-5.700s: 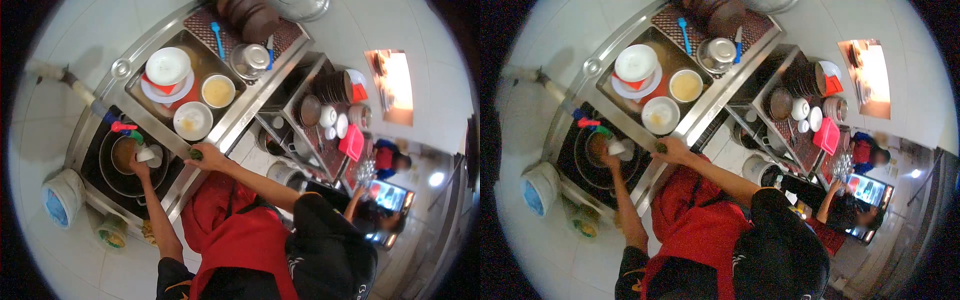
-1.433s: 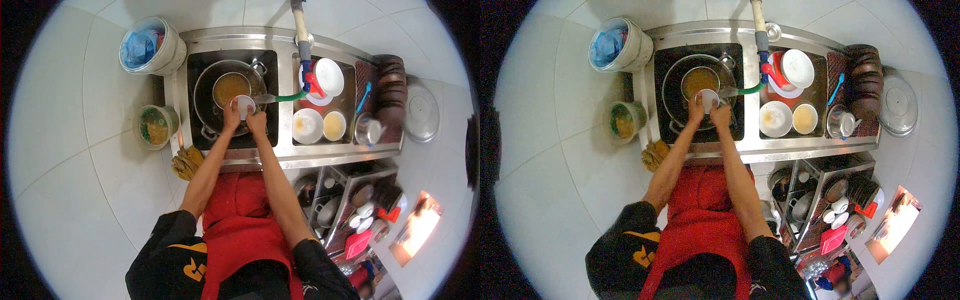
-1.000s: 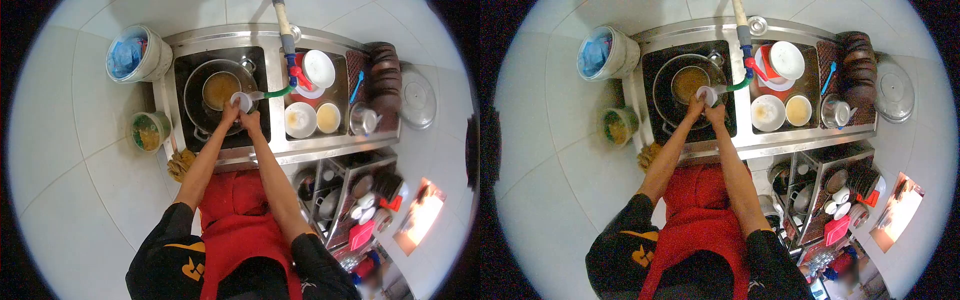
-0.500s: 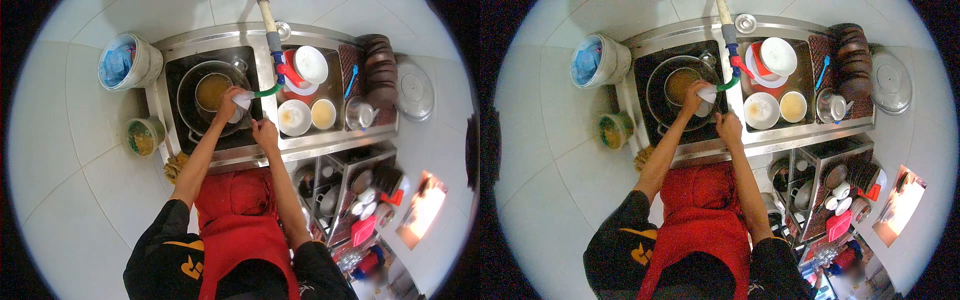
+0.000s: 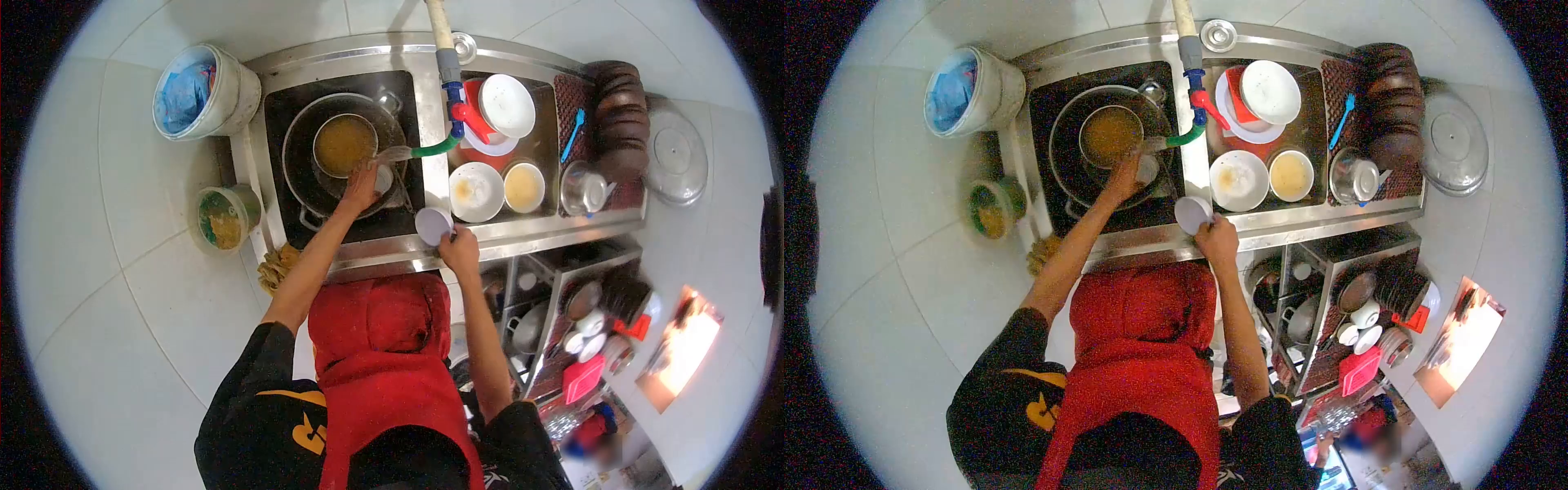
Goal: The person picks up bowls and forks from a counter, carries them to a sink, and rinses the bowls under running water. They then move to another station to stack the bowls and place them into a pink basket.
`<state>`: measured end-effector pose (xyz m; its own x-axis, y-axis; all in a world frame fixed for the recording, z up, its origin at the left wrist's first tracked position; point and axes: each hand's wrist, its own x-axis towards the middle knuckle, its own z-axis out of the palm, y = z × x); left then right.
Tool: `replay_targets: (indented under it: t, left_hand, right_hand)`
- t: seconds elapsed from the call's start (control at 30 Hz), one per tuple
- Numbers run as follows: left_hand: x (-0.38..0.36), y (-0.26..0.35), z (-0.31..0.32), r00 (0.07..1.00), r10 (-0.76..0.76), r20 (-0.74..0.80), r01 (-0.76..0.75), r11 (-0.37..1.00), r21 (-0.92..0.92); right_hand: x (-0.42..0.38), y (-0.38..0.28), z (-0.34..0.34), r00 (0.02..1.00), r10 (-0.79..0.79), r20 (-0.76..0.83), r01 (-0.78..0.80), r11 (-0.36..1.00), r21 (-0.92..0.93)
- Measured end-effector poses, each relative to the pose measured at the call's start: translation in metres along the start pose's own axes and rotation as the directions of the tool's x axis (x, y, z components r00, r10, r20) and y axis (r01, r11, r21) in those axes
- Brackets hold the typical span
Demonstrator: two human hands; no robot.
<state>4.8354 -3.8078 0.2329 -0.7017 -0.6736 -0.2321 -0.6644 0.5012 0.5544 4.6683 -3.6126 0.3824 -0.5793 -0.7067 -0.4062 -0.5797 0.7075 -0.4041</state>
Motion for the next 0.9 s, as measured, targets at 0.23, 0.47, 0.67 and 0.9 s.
replay_targets:
  t: [0.23,0.47,0.67,0.9]
  left_hand:
    - [0.008,-0.014,0.076,0.988,-0.099,0.121,0.039,0.907,0.420]
    - [0.005,-0.021,0.066,0.956,-0.284,0.071,0.258,0.932,0.254]
    - [-0.002,-0.060,0.048,0.930,-0.362,0.068,0.355,0.832,-0.427]
    - [-0.020,-0.016,-0.021,0.756,-0.375,0.536,0.426,-0.340,-0.838]
  right_hand:
    - [-0.006,0.078,-0.004,0.939,0.162,0.305,-0.259,0.914,0.312]
    - [-0.036,0.042,-0.061,0.757,0.149,0.636,-0.362,0.906,0.219]
    - [-0.042,-0.014,-0.027,0.746,-0.074,0.662,-0.436,0.697,0.570]
    - [-0.003,-0.077,0.047,0.924,-0.277,0.264,-0.071,0.553,0.830]
